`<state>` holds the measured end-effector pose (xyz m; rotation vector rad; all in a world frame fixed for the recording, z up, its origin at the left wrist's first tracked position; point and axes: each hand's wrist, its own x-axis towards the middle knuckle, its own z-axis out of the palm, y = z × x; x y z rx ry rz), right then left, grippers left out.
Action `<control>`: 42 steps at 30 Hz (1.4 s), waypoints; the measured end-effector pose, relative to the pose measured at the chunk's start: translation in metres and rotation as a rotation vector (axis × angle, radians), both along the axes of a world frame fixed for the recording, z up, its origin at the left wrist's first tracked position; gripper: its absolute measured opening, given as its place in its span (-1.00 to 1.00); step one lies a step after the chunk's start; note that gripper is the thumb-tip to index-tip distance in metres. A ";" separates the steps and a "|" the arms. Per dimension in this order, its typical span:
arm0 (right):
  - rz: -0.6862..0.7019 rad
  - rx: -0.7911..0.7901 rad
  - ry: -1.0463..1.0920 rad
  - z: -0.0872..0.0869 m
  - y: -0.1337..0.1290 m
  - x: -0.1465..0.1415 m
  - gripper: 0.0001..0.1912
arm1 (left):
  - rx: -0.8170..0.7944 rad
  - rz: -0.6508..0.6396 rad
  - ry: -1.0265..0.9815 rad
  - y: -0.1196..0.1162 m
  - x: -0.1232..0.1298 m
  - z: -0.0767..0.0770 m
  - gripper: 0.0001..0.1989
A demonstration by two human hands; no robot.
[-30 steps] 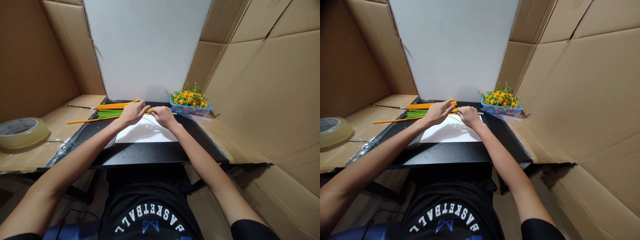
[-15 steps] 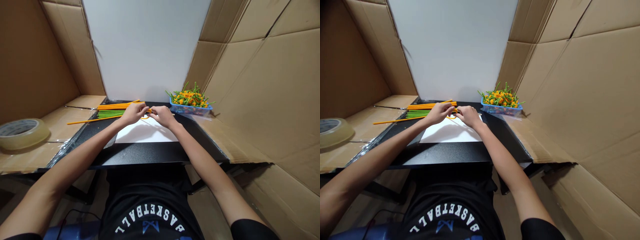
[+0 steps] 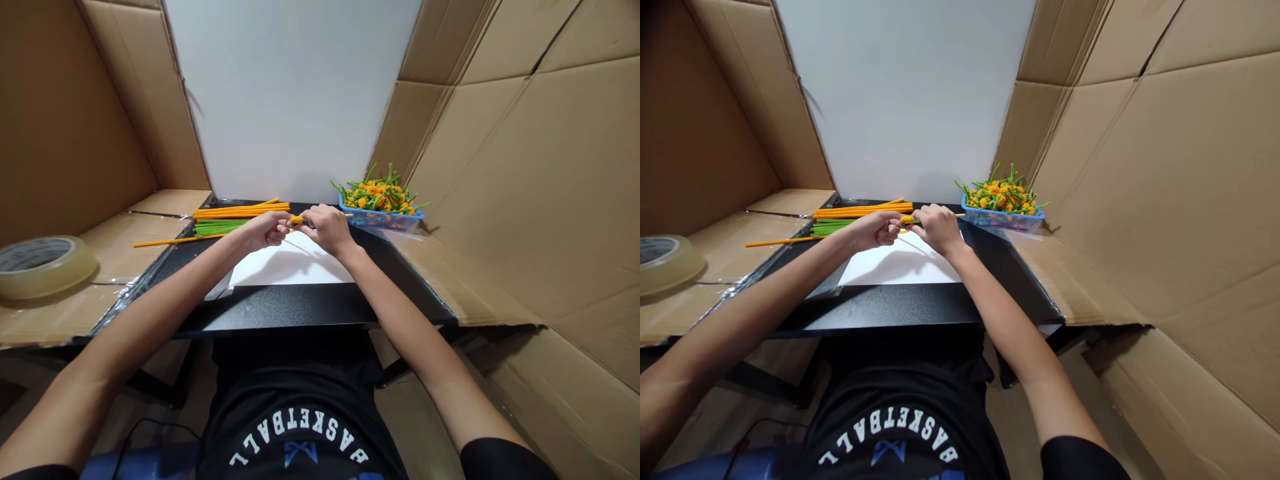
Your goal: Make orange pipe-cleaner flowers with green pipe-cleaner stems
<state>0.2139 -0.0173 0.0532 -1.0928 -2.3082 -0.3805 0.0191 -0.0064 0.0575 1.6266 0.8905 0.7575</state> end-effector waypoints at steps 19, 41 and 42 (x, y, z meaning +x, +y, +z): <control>-0.108 -0.104 0.055 0.000 -0.001 0.000 -0.67 | 0.404 0.376 0.196 -0.006 0.004 -0.009 -0.39; 0.287 -0.299 0.354 -0.007 0.011 0.004 -0.68 | 1.373 0.393 0.686 0.003 -0.017 -0.022 -0.72; 0.321 -0.301 0.363 -0.007 0.012 0.004 -0.71 | 1.354 0.405 0.682 0.004 -0.017 -0.023 -0.73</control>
